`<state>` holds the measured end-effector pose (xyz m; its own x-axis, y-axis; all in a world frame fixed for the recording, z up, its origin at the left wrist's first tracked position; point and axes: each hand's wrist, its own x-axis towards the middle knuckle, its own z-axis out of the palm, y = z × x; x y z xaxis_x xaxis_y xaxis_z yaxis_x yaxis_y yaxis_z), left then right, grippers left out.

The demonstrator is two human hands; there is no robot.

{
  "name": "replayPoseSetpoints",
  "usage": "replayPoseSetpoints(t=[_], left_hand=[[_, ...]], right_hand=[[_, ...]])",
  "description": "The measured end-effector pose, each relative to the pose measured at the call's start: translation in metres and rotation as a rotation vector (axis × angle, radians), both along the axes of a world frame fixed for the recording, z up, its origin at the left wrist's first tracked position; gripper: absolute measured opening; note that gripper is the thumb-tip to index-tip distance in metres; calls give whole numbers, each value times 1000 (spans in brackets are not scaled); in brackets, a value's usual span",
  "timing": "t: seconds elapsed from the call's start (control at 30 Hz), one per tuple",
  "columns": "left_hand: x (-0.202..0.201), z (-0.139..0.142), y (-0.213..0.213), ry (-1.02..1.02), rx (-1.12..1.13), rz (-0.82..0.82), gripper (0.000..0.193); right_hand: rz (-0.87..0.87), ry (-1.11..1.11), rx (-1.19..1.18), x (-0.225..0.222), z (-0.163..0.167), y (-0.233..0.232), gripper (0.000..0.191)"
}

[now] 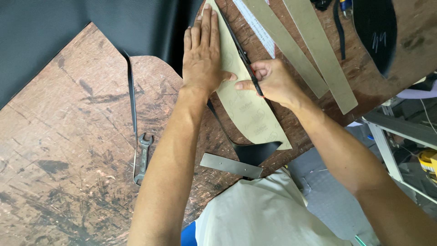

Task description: The person cuts curved pieces from black vinyl fabric on a work table using scissors, following beige pattern pieces laid on the material. They hold the fabric steady, cut along the pattern edges, reposition the material, and use a marker and a metal bearing as a weight while arranging the pattern pieces.

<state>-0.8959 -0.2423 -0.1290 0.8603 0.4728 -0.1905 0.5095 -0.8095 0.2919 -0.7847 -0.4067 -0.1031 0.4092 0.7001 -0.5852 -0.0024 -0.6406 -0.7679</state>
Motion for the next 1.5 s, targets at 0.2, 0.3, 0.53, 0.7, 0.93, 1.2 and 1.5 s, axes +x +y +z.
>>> replayPoseSetpoints(t=[0.2, 0.3, 0.53, 0.7, 0.93, 1.2, 1.5], left_hand=[[-6, -4, -3, 14, 11, -23, 158], [-10, -6, -4, 12, -11, -6, 159], [-18, -9, 0, -51, 5, -13, 157], [-22, -10, -1, -40, 11, -29, 155], [-31, -3, -16, 35, 56, -59, 154], [-66, 27, -69, 159, 74, -62, 159], [-77, 66, -82, 150, 77, -37, 153]], right_hand=[[0, -1, -43, -1, -6, 5, 41], [-4, 32, 5, -4, -9, 7, 41], [-40, 92, 15, -9, -9, 11, 37], [-20, 57, 15, -12, -10, 12, 37], [-92, 143, -3, -21, -12, -3, 38], [-253, 69, 83, -80, -10, -106, 30], [-124, -270, -157, -150, 12, -310, 37]])
